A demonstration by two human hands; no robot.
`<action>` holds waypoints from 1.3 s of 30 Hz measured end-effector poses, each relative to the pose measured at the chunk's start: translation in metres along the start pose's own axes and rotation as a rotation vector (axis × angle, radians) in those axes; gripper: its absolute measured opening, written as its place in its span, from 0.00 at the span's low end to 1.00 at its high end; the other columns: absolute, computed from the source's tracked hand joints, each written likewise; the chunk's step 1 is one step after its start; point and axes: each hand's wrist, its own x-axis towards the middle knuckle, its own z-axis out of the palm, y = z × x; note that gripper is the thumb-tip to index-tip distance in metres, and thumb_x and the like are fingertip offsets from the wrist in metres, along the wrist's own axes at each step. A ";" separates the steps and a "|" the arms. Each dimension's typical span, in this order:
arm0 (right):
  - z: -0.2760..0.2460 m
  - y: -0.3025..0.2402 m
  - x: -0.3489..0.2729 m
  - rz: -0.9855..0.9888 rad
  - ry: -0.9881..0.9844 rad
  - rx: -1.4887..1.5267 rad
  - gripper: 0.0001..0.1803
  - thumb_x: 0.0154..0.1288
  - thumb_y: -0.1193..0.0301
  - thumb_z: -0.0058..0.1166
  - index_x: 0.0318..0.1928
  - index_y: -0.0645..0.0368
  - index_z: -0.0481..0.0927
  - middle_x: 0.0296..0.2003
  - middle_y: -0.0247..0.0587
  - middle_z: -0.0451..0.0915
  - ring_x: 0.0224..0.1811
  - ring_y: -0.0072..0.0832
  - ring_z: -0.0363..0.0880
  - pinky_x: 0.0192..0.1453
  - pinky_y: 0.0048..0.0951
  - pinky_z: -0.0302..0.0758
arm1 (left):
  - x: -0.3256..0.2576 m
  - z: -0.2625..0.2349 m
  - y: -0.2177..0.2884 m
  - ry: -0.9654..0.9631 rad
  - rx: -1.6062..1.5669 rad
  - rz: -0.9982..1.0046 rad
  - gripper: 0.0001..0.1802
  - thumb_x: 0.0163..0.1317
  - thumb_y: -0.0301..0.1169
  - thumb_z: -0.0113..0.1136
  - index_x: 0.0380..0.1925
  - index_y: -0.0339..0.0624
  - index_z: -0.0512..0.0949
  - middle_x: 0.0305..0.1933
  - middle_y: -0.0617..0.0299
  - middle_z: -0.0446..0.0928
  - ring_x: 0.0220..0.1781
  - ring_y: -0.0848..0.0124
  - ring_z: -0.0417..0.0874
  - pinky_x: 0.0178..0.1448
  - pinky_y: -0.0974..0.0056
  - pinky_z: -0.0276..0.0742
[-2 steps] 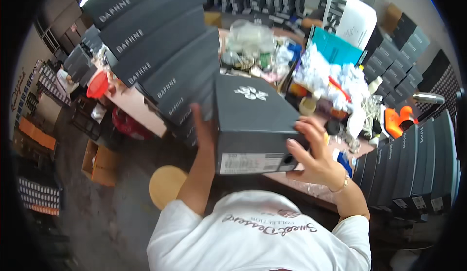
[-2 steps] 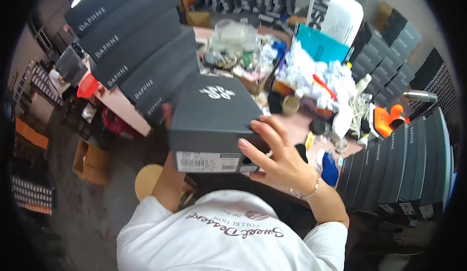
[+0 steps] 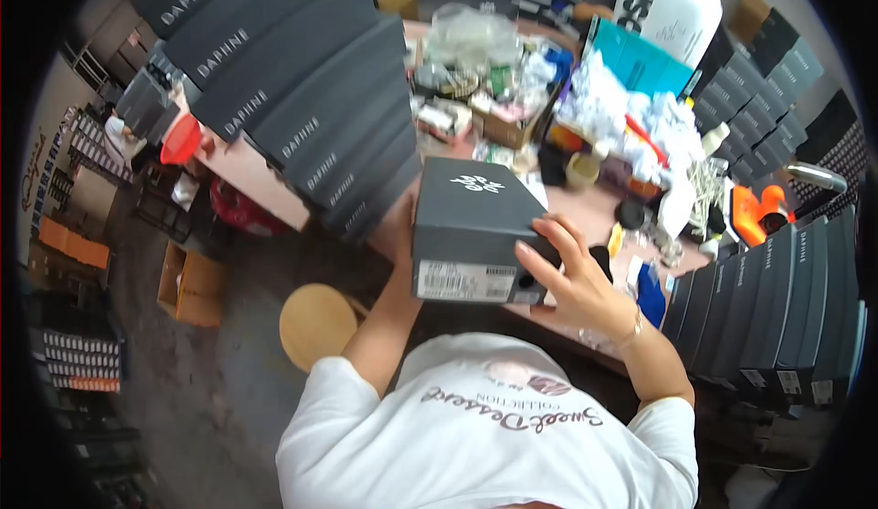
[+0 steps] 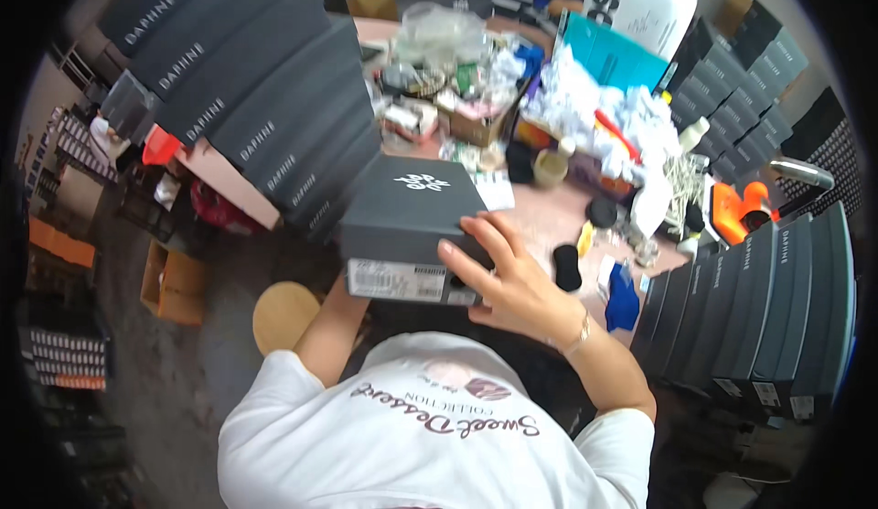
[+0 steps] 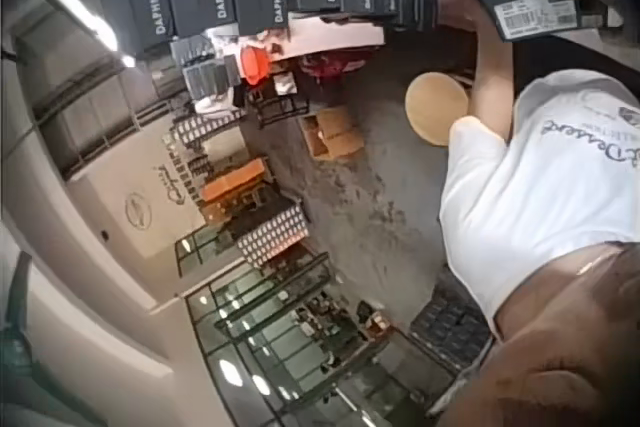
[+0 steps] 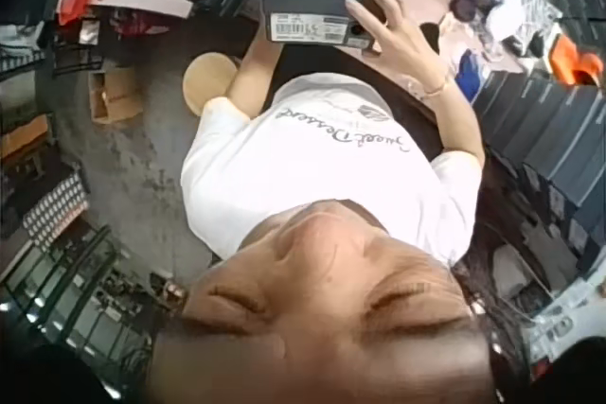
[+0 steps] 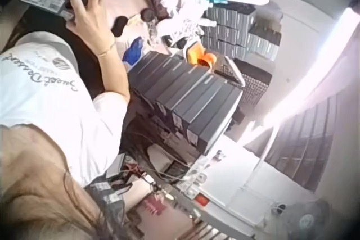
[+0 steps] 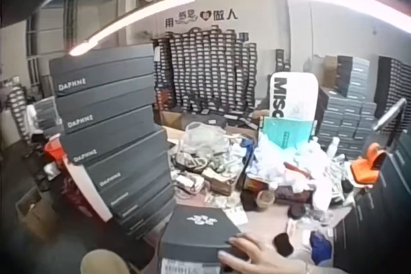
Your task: Packaging manufactured shoes into boxes with protective tissue paper and silica gel packets.
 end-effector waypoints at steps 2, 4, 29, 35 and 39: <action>0.017 0.018 -0.013 0.101 -0.087 0.017 0.52 0.28 0.76 0.69 0.63 0.51 0.65 0.61 0.55 0.59 0.64 0.56 0.57 0.64 0.48 0.66 | -0.023 -0.022 -0.045 0.277 0.076 0.012 0.27 0.72 0.44 0.37 0.62 0.35 0.63 0.59 0.51 0.71 0.57 0.64 0.75 0.60 0.61 0.74; 0.023 0.034 -0.025 0.146 -0.121 0.041 0.52 0.29 0.76 0.69 0.64 0.52 0.64 0.61 0.55 0.58 0.64 0.56 0.56 0.64 0.48 0.66 | -0.016 -0.033 -0.067 0.265 0.514 -0.001 0.27 0.72 0.44 0.37 0.60 0.35 0.65 0.58 0.52 0.72 0.55 0.65 0.77 0.58 0.63 0.76; 0.179 0.123 -0.111 1.563 0.530 1.362 0.28 0.67 0.54 0.52 0.54 0.66 0.73 0.47 0.43 0.78 0.49 0.29 0.77 0.55 0.30 0.72 | 0.046 -0.119 -0.048 0.531 0.710 -0.982 0.26 0.56 0.53 0.64 0.42 0.44 0.77 0.44 0.67 0.75 0.45 0.73 0.71 0.52 0.58 0.63; 0.139 0.061 0.007 1.297 0.628 1.150 0.13 0.62 0.66 0.60 0.42 0.58 0.73 0.34 0.32 0.76 0.37 0.18 0.75 0.41 0.23 0.74 | 0.040 -0.151 0.008 0.094 1.570 -0.573 0.33 0.59 0.46 0.62 0.56 0.31 0.69 0.58 0.47 0.71 0.62 0.58 0.70 0.67 0.58 0.63; 0.187 0.042 0.030 0.839 -0.068 0.761 0.25 0.57 0.66 0.62 0.52 0.65 0.73 0.47 0.54 0.76 0.51 0.42 0.76 0.56 0.36 0.71 | 0.042 -0.167 0.086 0.740 1.011 -0.626 0.38 0.67 0.54 0.47 0.64 0.33 0.62 0.68 0.48 0.62 0.67 0.59 0.66 0.67 0.61 0.60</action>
